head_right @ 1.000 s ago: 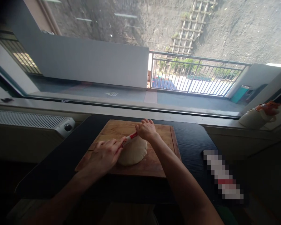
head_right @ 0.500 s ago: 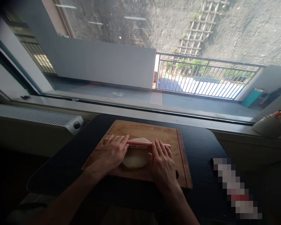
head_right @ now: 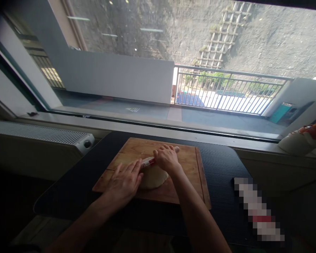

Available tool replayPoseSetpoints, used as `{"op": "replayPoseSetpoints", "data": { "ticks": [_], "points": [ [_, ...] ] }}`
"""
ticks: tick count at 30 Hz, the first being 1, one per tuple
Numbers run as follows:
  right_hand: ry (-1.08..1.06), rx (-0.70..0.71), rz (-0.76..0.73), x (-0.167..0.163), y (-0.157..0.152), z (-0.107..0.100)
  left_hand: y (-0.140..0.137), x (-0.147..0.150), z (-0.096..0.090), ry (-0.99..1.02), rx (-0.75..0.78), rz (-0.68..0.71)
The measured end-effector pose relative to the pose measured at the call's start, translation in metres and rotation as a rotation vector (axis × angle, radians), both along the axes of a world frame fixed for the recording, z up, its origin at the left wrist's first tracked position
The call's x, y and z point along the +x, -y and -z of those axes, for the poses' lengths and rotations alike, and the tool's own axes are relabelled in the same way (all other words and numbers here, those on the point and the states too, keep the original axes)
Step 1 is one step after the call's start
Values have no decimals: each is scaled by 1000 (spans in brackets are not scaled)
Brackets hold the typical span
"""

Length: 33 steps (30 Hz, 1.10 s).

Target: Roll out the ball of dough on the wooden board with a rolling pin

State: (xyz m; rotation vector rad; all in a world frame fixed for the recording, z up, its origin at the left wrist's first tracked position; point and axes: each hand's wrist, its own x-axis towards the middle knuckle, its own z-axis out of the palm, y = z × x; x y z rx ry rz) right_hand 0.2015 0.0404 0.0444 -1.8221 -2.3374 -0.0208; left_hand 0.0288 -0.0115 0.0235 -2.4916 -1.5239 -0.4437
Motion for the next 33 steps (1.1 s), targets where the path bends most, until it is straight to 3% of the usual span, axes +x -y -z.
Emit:
{"op": "replayPoseSetpoints", "data": {
  "ticks": [4, 6, 9, 14, 17, 19, 24, 27, 29, 33],
  "points": [
    [-15, 188, 163, 12, 88, 36, -21, -1, 2, 26, 69, 51],
    [-15, 223, 194, 15, 104, 44, -26, 1, 3, 46, 79, 65],
    [-28, 117, 219, 17, 72, 35, -18, 6, 4, 57, 57, 51],
    [-37, -42, 105, 6, -39, -5, 12, 8, 3, 3, 29, 48],
    [-49, -37, 45, -3, -54, -11, 15, 6, 1, -1, 4, 12],
    [-59, -19, 45, -2, -29, -4, 8, 3, -1, 5, -15, 3],
    [-62, 155, 171, 17, 88, 37, -14, 6, -1, 33, 52, 32],
    [-42, 184, 217, 23, 114, 47, -17, 12, 2, 57, 82, 44],
    [-45, 134, 238, 25, 92, 41, -13, 15, 3, 65, 68, 43],
    [-41, -24, 147, 17, -3, 8, 7, 14, 3, 45, 24, 51]
  ]
}}
